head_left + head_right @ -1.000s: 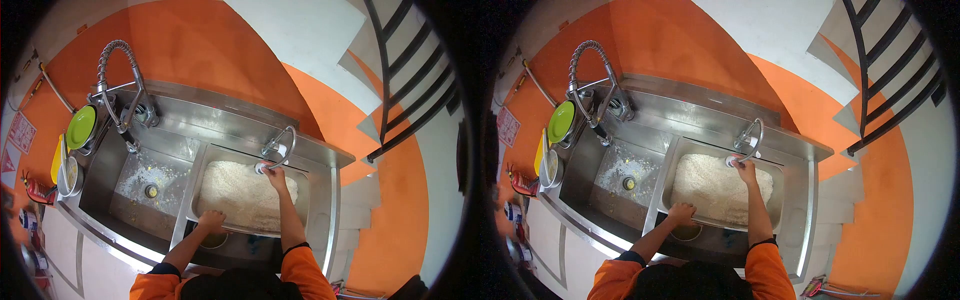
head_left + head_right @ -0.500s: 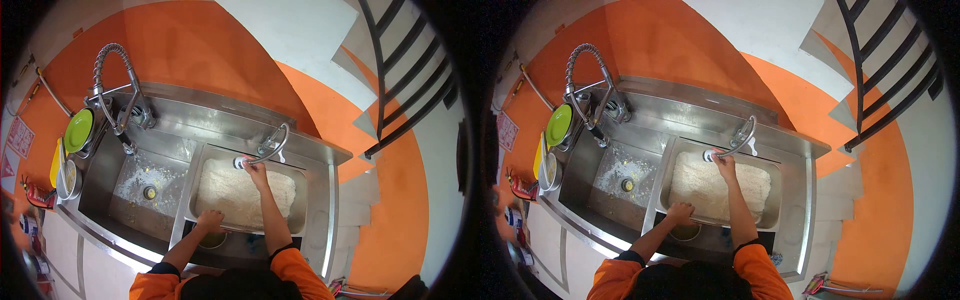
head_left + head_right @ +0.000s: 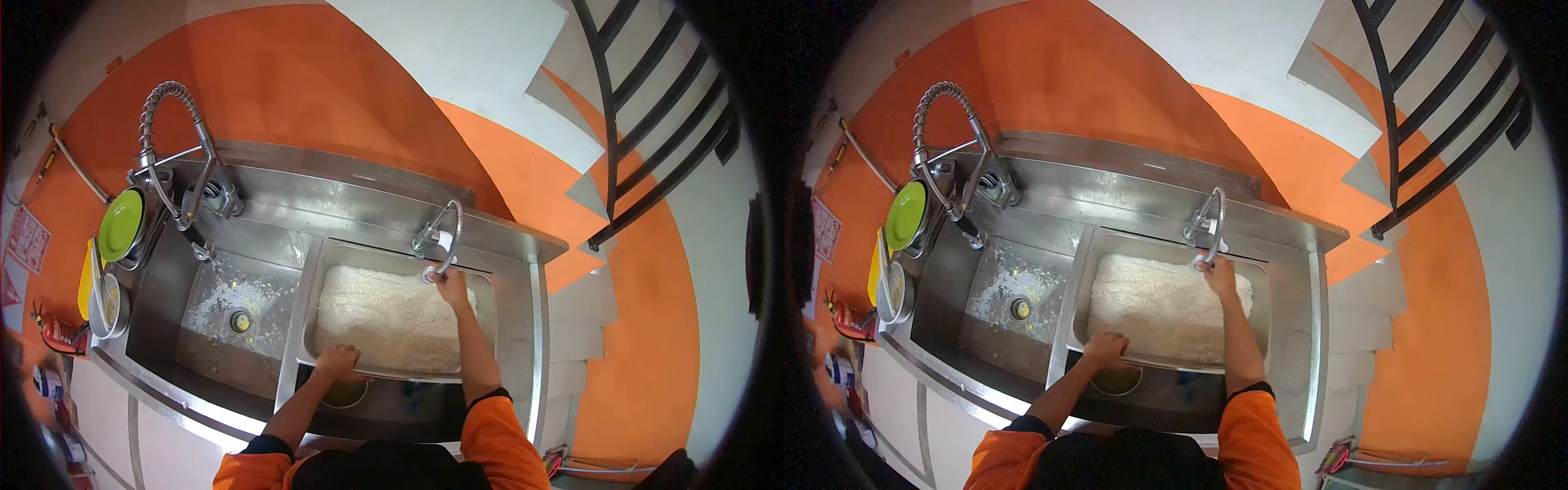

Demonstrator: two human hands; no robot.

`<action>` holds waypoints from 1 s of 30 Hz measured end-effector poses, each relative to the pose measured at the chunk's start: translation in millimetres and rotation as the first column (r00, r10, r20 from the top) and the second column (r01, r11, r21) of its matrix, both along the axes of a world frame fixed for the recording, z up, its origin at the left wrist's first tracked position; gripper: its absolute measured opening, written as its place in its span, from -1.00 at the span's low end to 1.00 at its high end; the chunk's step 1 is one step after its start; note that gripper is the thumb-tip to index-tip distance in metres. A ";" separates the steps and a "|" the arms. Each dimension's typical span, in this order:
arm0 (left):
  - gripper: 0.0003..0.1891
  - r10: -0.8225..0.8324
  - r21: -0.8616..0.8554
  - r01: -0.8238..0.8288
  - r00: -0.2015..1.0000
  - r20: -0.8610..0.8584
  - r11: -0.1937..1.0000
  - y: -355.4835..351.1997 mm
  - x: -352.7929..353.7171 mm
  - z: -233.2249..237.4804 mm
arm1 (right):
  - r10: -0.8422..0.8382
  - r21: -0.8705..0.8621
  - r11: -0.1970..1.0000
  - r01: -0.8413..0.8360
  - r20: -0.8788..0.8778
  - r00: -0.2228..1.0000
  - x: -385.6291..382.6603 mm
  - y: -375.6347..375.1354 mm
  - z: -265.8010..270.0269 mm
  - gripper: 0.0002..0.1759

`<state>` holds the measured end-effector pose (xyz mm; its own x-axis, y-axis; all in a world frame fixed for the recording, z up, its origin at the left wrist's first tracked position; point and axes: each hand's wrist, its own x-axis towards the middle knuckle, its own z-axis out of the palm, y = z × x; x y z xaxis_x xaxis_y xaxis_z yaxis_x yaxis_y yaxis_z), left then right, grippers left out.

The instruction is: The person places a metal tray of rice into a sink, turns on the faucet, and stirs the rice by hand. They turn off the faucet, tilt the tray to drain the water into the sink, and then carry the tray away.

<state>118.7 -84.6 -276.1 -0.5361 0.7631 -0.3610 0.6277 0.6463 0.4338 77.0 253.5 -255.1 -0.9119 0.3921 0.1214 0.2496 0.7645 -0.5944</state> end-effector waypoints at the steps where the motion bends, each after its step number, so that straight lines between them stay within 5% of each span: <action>1: -0.25 -0.011 -0.007 0.011 1.000 -0.010 1.000 -0.4 -0.2 -1.3 | -0.002 0.002 1.000 0.002 0.003 1.000 5.2 10.7 -0.7 -0.71; 4: -0.17 -0.026 -0.011 0.026 0.999 -0.024 1.000 -2.1 -1.2 -0.8 | 0.108 0.239 0.968 -0.077 -0.119 0.987 19.1 39.9 11.3 -0.70; 7: -0.18 -0.027 -0.020 0.026 0.999 -0.024 0.999 -2.1 -2.1 0.2 | 0.067 0.253 0.965 -0.062 -0.013 0.998 32.3 53.4 46.7 -0.69; 9: -0.19 -0.025 -0.030 0.024 1.000 -0.018 0.999 -2.8 -2.6 -0.8 | -0.062 0.253 0.967 -0.011 0.279 0.958 38.3 60.0 68.1 -0.67; 16: -0.21 -0.034 -0.002 0.034 0.999 -0.015 0.999 -2.5 -3.6 -3.5 | 0.038 0.242 0.968 -0.065 0.116 0.993 47.8 86.1 66.0 -0.62; 19: -0.22 -0.045 0.021 0.045 0.999 -0.021 0.999 -1.8 -2.9 -3.5 | -0.027 0.166 0.986 -0.002 0.172 0.985 39.6 76.8 53.6 -0.62; 24: -0.21 -0.049 0.003 0.049 0.999 -0.011 0.999 -1.1 -2.0 -0.1 | 0.106 -0.017 0.994 -0.106 0.031 0.994 18.1 54.4 18.7 -0.64; 28: -0.19 -0.048 0.032 0.050 0.998 -0.047 0.998 -0.6 -1.8 -4.9 | 0.094 -0.001 0.996 -0.094 0.056 0.994 9.4 31.4 11.0 -0.65; 30: -0.18 -0.062 0.019 0.063 0.997 -0.041 0.998 -0.1 -0.6 -5.6 | 0.085 -0.184 0.980 -0.081 0.017 0.996 5.6 18.0 5.8 -0.68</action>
<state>118.1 -84.6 -281.7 -0.5008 0.8028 -0.3237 0.6843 0.5962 0.4199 82.5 271.5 -249.3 -0.9441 0.3282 0.0316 0.2061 0.6621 -0.7206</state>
